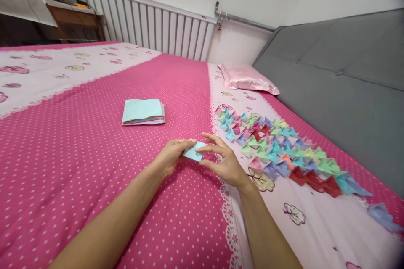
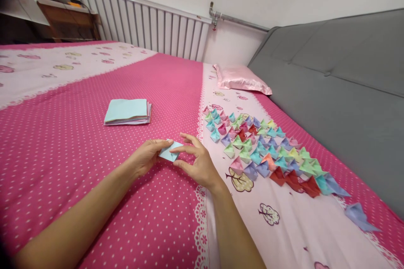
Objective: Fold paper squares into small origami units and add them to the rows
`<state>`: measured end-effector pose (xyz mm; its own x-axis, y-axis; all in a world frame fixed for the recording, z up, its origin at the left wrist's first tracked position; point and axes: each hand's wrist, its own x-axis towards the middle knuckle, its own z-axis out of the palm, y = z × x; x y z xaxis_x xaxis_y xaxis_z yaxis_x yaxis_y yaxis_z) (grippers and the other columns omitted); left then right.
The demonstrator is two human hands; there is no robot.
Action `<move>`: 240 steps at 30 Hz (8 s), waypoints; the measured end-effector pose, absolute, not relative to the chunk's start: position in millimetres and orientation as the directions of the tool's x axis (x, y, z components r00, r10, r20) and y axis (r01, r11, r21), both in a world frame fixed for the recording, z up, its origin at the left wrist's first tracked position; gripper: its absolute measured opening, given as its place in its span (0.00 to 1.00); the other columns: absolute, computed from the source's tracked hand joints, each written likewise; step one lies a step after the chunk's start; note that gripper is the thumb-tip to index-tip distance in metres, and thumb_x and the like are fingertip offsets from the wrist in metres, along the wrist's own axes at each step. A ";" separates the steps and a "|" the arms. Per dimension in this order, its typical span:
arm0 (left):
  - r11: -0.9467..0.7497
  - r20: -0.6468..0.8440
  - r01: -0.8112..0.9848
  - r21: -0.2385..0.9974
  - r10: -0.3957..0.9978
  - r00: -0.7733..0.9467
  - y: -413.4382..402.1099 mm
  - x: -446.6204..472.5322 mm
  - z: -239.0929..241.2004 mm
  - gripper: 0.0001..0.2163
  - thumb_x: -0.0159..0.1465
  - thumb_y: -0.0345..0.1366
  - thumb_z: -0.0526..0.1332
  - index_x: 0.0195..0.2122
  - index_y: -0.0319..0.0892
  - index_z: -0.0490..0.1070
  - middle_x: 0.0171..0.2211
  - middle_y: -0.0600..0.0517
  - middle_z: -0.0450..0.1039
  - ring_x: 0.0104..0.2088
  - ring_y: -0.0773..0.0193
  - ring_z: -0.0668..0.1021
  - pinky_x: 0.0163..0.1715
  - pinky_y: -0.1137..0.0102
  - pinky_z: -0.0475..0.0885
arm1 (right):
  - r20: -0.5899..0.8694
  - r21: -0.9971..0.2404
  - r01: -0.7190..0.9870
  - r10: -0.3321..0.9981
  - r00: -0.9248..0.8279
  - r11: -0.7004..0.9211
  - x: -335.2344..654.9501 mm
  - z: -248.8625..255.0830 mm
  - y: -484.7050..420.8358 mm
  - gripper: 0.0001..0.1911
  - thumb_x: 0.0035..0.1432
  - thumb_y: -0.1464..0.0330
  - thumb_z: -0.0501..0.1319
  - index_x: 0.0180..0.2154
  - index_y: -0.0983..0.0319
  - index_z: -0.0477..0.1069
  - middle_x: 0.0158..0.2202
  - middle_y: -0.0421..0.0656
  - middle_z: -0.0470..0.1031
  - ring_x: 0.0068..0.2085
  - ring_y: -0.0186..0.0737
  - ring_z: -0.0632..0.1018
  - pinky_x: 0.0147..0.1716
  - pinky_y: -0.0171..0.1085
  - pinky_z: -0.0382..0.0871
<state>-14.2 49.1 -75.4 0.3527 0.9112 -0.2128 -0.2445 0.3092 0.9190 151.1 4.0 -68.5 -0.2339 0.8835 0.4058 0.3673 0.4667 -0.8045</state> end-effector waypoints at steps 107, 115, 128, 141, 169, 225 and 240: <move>0.026 0.034 -0.197 0.980 0.956 0.291 42.5 -7.1 -73.2 0.12 0.51 0.41 0.64 0.24 0.36 0.74 0.21 0.50 0.73 0.21 0.69 0.71 0.24 0.73 0.64 | 0.167 -0.985 0.049 0.985 0.038 0.165 141.4 -78.1 9.5 0.12 0.49 0.61 0.62 0.22 0.63 0.71 0.18 0.37 0.70 0.23 0.32 0.69 0.26 0.33 0.62; 0.066 -0.010 -0.183 0.981 0.957 0.288 44.0 -7.9 -74.6 0.09 0.52 0.38 0.63 0.21 0.36 0.73 0.18 0.51 0.70 0.19 0.70 0.67 0.22 0.74 0.61 | 0.154 -0.986 -0.035 0.977 0.148 0.160 140.6 -80.2 12.3 0.11 0.47 0.61 0.63 0.23 0.63 0.71 0.19 0.36 0.69 0.22 0.31 0.69 0.25 0.32 0.64; 0.124 -0.031 -0.308 0.943 0.956 0.290 47.0 -6.8 -77.0 0.10 0.49 0.38 0.67 0.28 0.37 0.73 0.23 0.52 0.73 0.24 0.71 0.73 0.28 0.75 0.67 | 0.095 -0.977 -0.179 0.986 0.135 0.118 123.6 -82.7 6.9 0.17 0.43 0.63 0.66 0.37 0.63 0.70 0.34 0.44 0.76 0.35 0.39 0.76 0.33 0.35 0.69; 0.093 -0.021 -0.131 0.987 0.881 0.473 44.4 -4.7 -77.8 0.14 0.49 0.37 0.67 0.35 0.35 0.73 0.26 0.51 0.75 0.24 0.70 0.74 0.28 0.74 0.68 | 0.402 -0.915 0.100 0.883 0.240 0.390 140.9 -80.6 13.1 0.12 0.48 0.68 0.62 0.37 0.60 0.65 0.30 0.39 0.71 0.33 0.34 0.73 0.32 0.33 0.67; -0.176 0.177 -0.042 0.983 0.887 0.426 44.9 -7.6 -79.2 0.10 0.52 0.39 0.64 0.30 0.36 0.75 0.22 0.52 0.74 0.22 0.70 0.72 0.24 0.75 0.66 | 0.385 -0.908 0.194 0.922 0.040 0.371 145.5 -76.1 11.0 0.15 0.51 0.64 0.62 0.43 0.57 0.73 0.45 0.44 0.74 0.46 0.43 0.74 0.44 0.42 0.69; -0.500 0.265 0.326 0.802 0.787 0.557 38.9 -4.4 -77.6 0.10 0.58 0.33 0.53 0.21 0.39 0.67 0.18 0.56 0.63 0.20 0.71 0.64 0.22 0.75 0.57 | 0.384 -0.914 0.213 0.908 0.166 0.347 141.1 -77.6 8.1 0.07 0.49 0.64 0.62 0.30 0.61 0.74 0.29 0.41 0.75 0.31 0.37 0.74 0.32 0.36 0.69; 0.040 0.040 -0.134 0.990 0.837 0.546 43.8 -4.2 -77.1 0.10 0.59 0.41 0.56 0.32 0.38 0.65 0.24 0.51 0.72 0.24 0.67 0.74 0.29 0.70 0.69 | 0.178 -0.970 -0.150 0.980 0.086 0.189 143.2 -78.3 11.6 0.16 0.51 0.60 0.60 0.40 0.60 0.74 0.27 0.40 0.74 0.27 0.32 0.72 0.28 0.32 0.67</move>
